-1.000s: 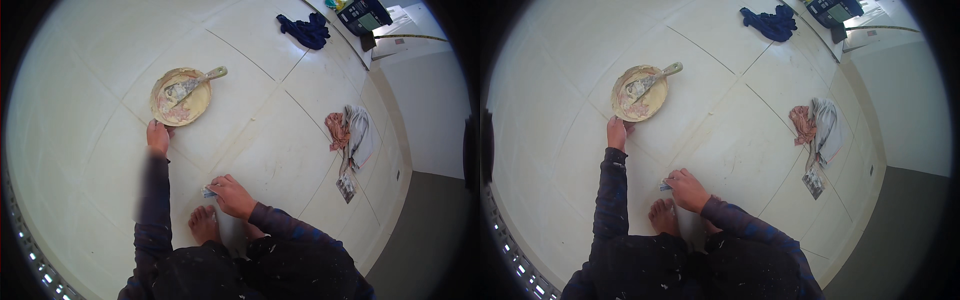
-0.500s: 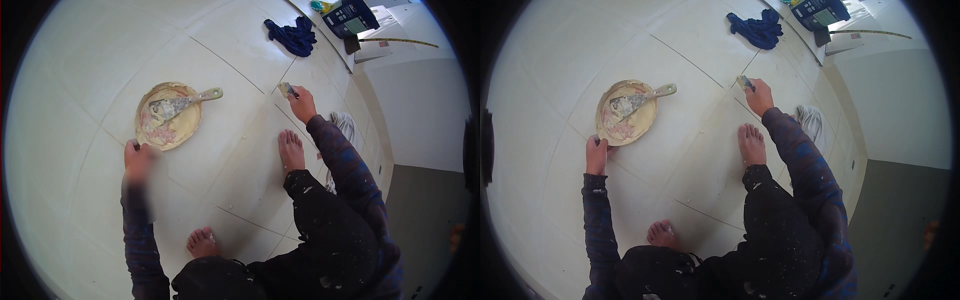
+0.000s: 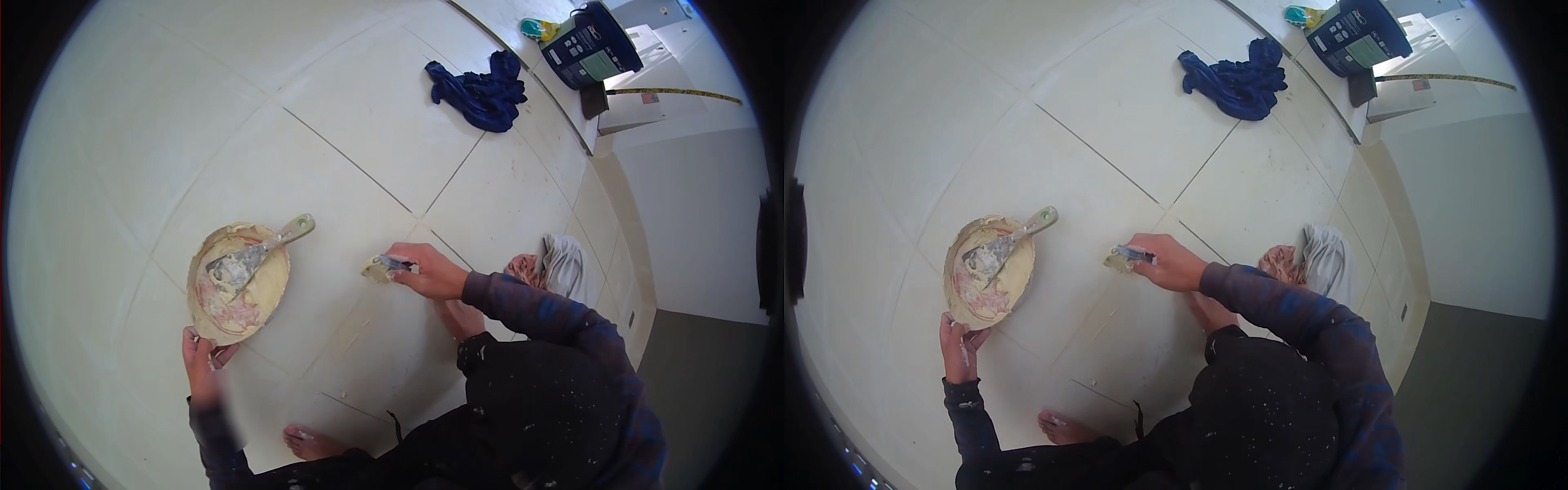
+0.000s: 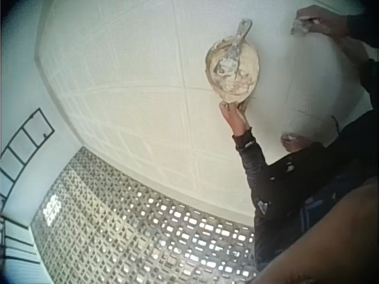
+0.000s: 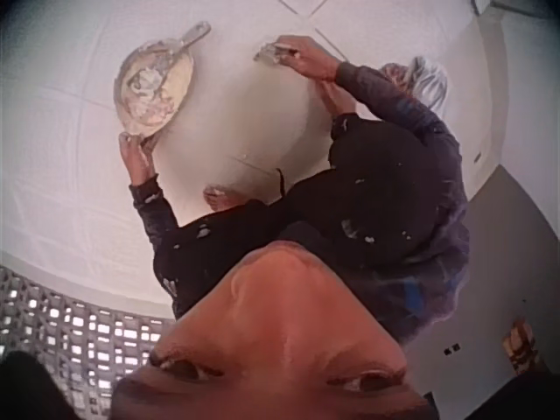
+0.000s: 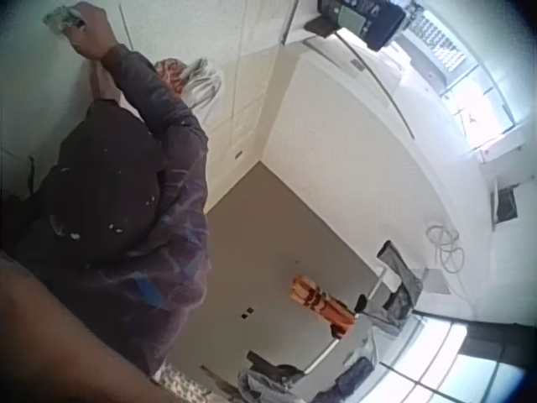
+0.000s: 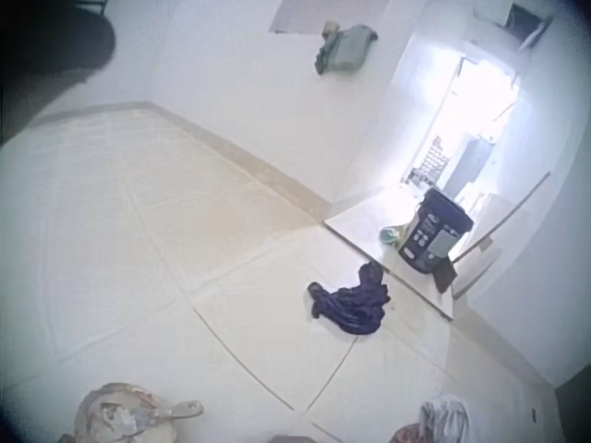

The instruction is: The person applies filler to the joints between floor tiles using a small scraper. They scoop the material from a bowl and press it into the gaps, then use a cloth to wipe the surface.

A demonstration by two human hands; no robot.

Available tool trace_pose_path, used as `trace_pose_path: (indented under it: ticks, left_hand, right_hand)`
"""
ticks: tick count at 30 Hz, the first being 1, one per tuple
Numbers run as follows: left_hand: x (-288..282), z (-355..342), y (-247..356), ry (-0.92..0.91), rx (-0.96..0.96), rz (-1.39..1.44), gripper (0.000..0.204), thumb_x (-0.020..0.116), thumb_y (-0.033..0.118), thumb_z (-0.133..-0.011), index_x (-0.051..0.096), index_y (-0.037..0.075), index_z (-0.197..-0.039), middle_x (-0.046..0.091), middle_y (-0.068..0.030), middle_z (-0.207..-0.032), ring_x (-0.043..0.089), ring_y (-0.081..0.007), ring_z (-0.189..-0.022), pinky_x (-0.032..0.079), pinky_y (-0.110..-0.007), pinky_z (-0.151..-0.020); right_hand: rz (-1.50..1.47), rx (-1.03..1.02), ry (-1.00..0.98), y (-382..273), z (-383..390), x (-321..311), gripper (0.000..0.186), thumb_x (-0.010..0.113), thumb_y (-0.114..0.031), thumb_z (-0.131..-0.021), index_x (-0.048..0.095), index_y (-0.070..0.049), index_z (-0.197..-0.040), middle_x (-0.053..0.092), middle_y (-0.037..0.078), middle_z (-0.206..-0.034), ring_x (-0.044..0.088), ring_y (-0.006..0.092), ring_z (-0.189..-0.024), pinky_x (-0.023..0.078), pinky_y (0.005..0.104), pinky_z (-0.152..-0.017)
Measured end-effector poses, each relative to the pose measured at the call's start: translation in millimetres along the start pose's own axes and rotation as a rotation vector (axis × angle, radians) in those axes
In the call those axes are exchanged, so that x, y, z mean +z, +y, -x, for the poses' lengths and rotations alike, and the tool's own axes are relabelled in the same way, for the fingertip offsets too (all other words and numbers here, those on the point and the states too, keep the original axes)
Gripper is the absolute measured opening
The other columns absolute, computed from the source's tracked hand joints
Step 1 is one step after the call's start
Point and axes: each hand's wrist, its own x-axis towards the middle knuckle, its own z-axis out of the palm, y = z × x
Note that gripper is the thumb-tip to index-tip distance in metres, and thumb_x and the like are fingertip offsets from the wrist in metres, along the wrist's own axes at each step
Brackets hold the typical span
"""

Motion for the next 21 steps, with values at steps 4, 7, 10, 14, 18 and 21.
trace_pose_path:
  ticks: [4,7,10,14,18,21]
  left_hand:
    - [123,72,21,0.084,-0.010,0.147,0.047,0.056,0.022,-0.097,0.043,0.009,-0.140,0.064,-0.0119,-0.128,0.070,-0.0240,-0.106,0.062,-0.040,-0.082]
    - [219,90,30,0.103,-0.015,0.213,0.057,0.059,0.026,-0.097,0.039,0.009,-0.148,0.058,-0.0139,-0.137,0.067,-0.0265,-0.113,0.060,-0.040,-0.089]
    - [311,92,25,0.236,-0.037,0.291,0.066,0.061,0.036,-0.099,0.035,0.006,-0.151,0.054,-0.0156,-0.141,0.061,-0.0281,-0.121,0.056,-0.041,-0.099]
    - [403,97,31,0.283,0.090,-0.188,0.063,0.057,0.042,-0.102,0.038,0.001,-0.146,0.053,-0.0155,-0.140,0.058,-0.0278,-0.124,0.050,-0.040,-0.106]
    - [419,100,24,0.439,0.106,-0.554,0.037,0.047,0.030,-0.109,0.047,-0.007,-0.116,0.058,-0.0176,-0.121,0.060,-0.0212,-0.108,0.053,-0.035,-0.095]
    - [442,93,10,0.463,0.226,-0.670,0.036,0.049,0.027,-0.109,0.046,-0.009,-0.104,0.062,-0.0177,-0.103,0.062,-0.0191,-0.095,0.053,-0.031,-0.084]
  right_hand:
    - [-0.312,0.025,0.381,60,2,-231,0.026,0.064,-0.014,-0.096,0.066,0.003,-0.116,0.070,0.006,-0.103,0.062,0.0126,-0.094,0.048,0.0291,-0.087]
    - [-0.773,-0.061,0.650,133,-27,-422,0.028,0.059,-0.009,-0.098,0.064,0.007,-0.121,0.069,0.008,-0.115,0.064,0.0145,-0.108,0.050,0.0306,-0.098]
    - [-1.099,-0.164,0.784,230,-40,-568,0.031,0.054,-0.005,-0.099,0.059,0.007,-0.128,0.066,0.011,-0.123,0.063,0.0212,-0.116,0.048,0.0367,-0.107]
    - [-1.385,-0.430,0.806,318,-40,-679,0.037,0.049,-0.001,-0.099,0.052,0.008,-0.134,0.060,0.015,-0.132,0.058,0.0294,-0.124,0.045,0.0455,-0.112]
    - [-1.311,-0.432,0.931,389,9,-749,0.040,0.051,-0.005,-0.099,0.051,0.004,-0.138,0.059,0.013,-0.135,0.055,0.0286,-0.129,0.039,0.0483,-0.116]
    - [-1.270,-0.377,1.083,456,87,-785,0.042,0.052,-0.008,-0.099,0.050,0.001,-0.140,0.058,0.012,-0.138,0.054,0.0287,-0.130,0.038,0.0481,-0.116]
